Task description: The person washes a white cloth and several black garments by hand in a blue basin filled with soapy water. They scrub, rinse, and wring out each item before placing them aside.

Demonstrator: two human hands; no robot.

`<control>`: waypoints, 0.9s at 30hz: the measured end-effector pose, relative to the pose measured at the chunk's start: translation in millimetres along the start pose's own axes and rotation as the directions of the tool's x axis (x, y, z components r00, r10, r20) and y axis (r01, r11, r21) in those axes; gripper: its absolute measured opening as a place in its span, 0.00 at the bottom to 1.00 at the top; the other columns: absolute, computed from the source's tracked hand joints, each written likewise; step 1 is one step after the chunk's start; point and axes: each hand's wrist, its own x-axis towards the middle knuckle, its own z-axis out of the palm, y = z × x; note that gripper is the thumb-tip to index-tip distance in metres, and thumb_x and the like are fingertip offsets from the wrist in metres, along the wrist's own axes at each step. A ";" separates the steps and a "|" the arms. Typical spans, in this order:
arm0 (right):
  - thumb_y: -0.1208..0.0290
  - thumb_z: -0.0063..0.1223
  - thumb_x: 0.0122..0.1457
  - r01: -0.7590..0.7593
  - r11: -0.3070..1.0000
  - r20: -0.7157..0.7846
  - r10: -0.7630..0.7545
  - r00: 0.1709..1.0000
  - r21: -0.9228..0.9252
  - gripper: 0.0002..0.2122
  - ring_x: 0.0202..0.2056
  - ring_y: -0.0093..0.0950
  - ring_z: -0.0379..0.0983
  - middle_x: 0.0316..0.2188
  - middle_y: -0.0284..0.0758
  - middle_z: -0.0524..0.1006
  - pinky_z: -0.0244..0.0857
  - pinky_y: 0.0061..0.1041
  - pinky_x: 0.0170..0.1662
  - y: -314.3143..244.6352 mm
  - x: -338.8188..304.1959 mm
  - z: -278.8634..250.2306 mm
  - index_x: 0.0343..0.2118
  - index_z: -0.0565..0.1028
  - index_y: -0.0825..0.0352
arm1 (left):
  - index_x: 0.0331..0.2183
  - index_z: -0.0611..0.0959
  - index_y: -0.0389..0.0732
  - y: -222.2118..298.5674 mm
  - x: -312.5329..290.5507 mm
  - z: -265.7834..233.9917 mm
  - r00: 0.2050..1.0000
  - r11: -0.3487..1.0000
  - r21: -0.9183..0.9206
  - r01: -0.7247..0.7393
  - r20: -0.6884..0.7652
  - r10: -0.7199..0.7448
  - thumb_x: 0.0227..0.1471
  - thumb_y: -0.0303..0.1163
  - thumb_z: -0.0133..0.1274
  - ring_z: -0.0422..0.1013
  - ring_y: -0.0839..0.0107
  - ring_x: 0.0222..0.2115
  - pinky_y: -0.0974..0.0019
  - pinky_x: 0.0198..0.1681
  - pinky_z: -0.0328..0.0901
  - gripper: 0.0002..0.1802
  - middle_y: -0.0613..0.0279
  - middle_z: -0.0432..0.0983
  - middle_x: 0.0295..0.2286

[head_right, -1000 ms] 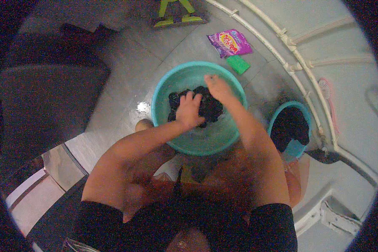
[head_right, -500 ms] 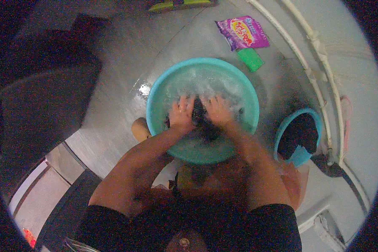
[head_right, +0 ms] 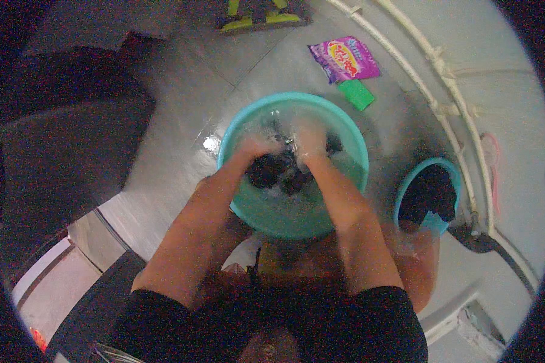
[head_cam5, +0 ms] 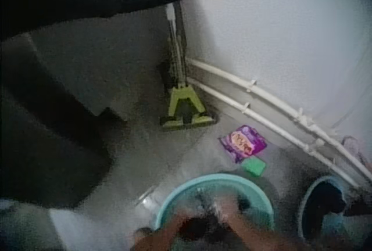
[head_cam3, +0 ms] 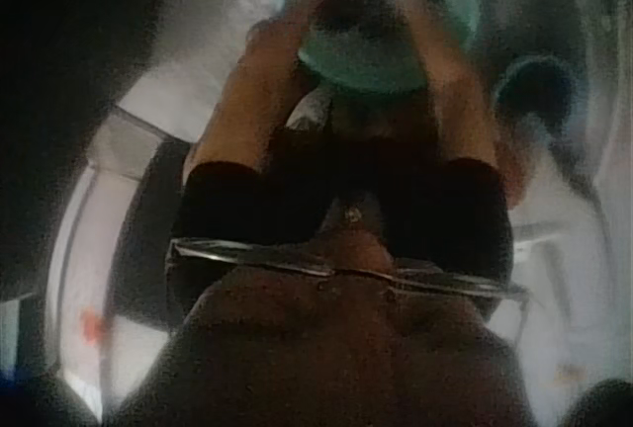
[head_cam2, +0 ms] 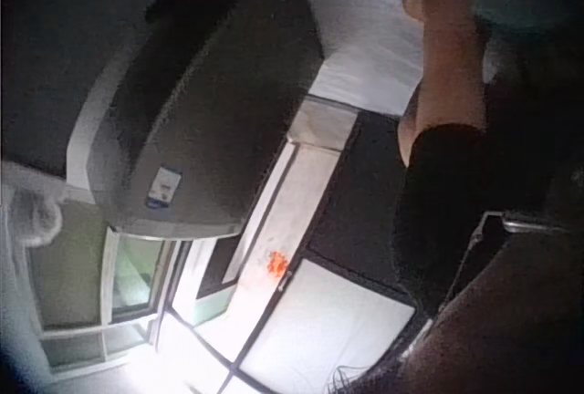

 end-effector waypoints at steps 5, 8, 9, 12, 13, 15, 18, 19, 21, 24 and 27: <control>0.49 0.33 0.63 -0.342 0.721 0.284 0.207 0.936 0.603 0.26 0.42 0.46 0.73 0.35 0.51 0.77 0.62 0.42 0.50 37.9 -0.6 -20.4 0.39 0.75 0.71 | 0.45 0.77 0.45 54.9 -86.0 -26.3 0.950 0.993 -0.004 -0.121 -0.290 0.114 0.32 0.44 0.68 0.66 0.53 0.48 0.55 0.50 0.65 0.35 0.55 0.68 0.47; 0.49 0.38 0.63 -0.254 0.801 0.178 0.185 0.966 0.543 0.23 0.46 0.44 0.70 0.38 0.47 0.76 0.61 0.41 0.51 34.1 -17.0 -41.9 0.42 0.76 0.67 | 0.43 0.76 0.46 86.0 -132.5 -7.6 0.891 0.948 0.202 -0.245 -0.339 0.302 0.35 0.37 0.66 0.65 0.53 0.47 0.54 0.47 0.66 0.29 0.57 0.67 0.45; 0.50 0.40 0.62 -0.136 0.897 0.049 0.128 0.991 0.420 0.23 0.47 0.43 0.70 0.39 0.47 0.76 0.61 0.41 0.51 33.5 -23.6 -33.9 0.42 0.76 0.66 | 0.42 0.76 0.46 88.4 -142.1 2.2 0.851 0.912 0.221 -0.347 -0.335 0.405 0.37 0.34 0.65 0.64 0.53 0.46 0.54 0.47 0.67 0.26 0.57 0.67 0.43; 0.52 0.50 0.57 -0.038 0.979 0.138 0.010 0.990 0.202 0.27 0.56 0.51 0.58 0.56 0.50 0.62 0.55 0.49 0.56 20.4 -57.7 -28.4 0.56 0.64 0.62 | 0.50 0.69 0.48 78.9 -155.8 15.6 0.844 0.867 -0.019 -0.499 -0.237 0.480 0.37 0.39 0.66 0.61 0.47 0.49 0.50 0.50 0.62 0.37 0.55 0.60 0.49; 0.52 0.52 0.56 0.011 0.994 0.158 -0.029 0.987 0.111 0.32 0.58 0.55 0.53 0.61 0.49 0.56 0.52 0.54 0.57 19.6 -76.9 -15.7 0.61 0.58 0.59 | 0.55 0.66 0.51 71.7 -155.6 17.2 0.879 0.894 -0.044 -0.446 -0.210 0.428 0.36 0.43 0.67 0.58 0.43 0.53 0.48 0.54 0.60 0.44 0.52 0.55 0.55; 0.51 0.56 0.53 0.025 0.998 0.208 -0.036 0.977 0.054 0.42 0.61 0.57 0.45 0.65 0.46 0.46 0.48 0.61 0.57 -4.1 -102.4 -31.3 0.65 0.46 0.57 | 0.60 0.57 0.55 51.0 -154.0 24.4 0.906 0.965 0.119 -0.234 -0.333 0.261 0.30 0.48 0.69 0.53 0.39 0.56 0.46 0.55 0.58 0.56 0.49 0.44 0.60; 0.46 0.54 0.52 0.093 0.995 0.238 -0.082 0.968 -0.035 0.43 0.62 0.55 0.45 0.65 0.46 0.46 0.47 0.64 0.56 3.4 -113.3 -7.1 0.65 0.45 0.57 | 0.64 0.46 0.57 48.5 -145.7 33.2 0.968 0.976 0.214 -0.051 -0.230 0.101 0.25 0.54 0.71 0.47 0.35 0.59 0.43 0.56 0.56 0.70 0.48 0.32 0.63; 0.45 0.54 0.52 0.117 0.992 0.262 -0.103 0.960 -0.040 0.43 0.62 0.55 0.45 0.65 0.46 0.46 0.47 0.64 0.56 4.6 -112.8 -0.3 0.65 0.45 0.57 | 0.64 0.42 0.57 48.6 -142.7 36.6 0.988 0.973 0.231 -0.011 -0.146 0.046 0.24 0.55 0.72 0.45 0.34 0.59 0.42 0.57 0.55 0.73 0.48 0.29 0.64; 0.46 0.54 0.52 0.147 0.988 0.316 -0.125 0.940 -0.046 0.42 0.62 0.52 0.45 0.65 0.47 0.47 0.46 0.64 0.56 6.9 -105.6 5.8 0.65 0.47 0.58 | 0.64 0.40 0.56 45.7 -124.7 56.4 0.990 0.988 0.155 -0.009 -0.136 0.030 0.24 0.54 0.72 0.46 0.36 0.59 0.43 0.57 0.55 0.74 0.46 0.33 0.63; 0.49 0.56 0.51 0.170 0.985 0.435 -0.149 0.888 -0.011 0.40 0.61 0.49 0.50 0.62 0.48 0.53 0.48 0.59 0.58 14.9 -78.1 1.9 0.64 0.52 0.58 | 0.64 0.45 0.53 48.4 -99.7 62.9 0.995 0.990 0.133 0.043 -0.093 -0.031 0.28 0.49 0.71 0.49 0.40 0.59 0.48 0.56 0.58 0.69 0.47 0.37 0.63; 0.51 0.56 0.51 0.209 0.970 0.479 -0.243 0.844 0.124 0.36 0.59 0.46 0.57 0.59 0.47 0.61 0.51 0.52 0.59 28.8 -46.6 18.2 0.61 0.58 0.60 | 0.63 0.52 0.48 36.0 -79.1 69.5 0.994 0.994 -0.042 0.104 -0.020 -0.105 0.32 0.47 0.69 0.51 0.44 0.59 0.48 0.57 0.57 0.61 0.46 0.40 0.62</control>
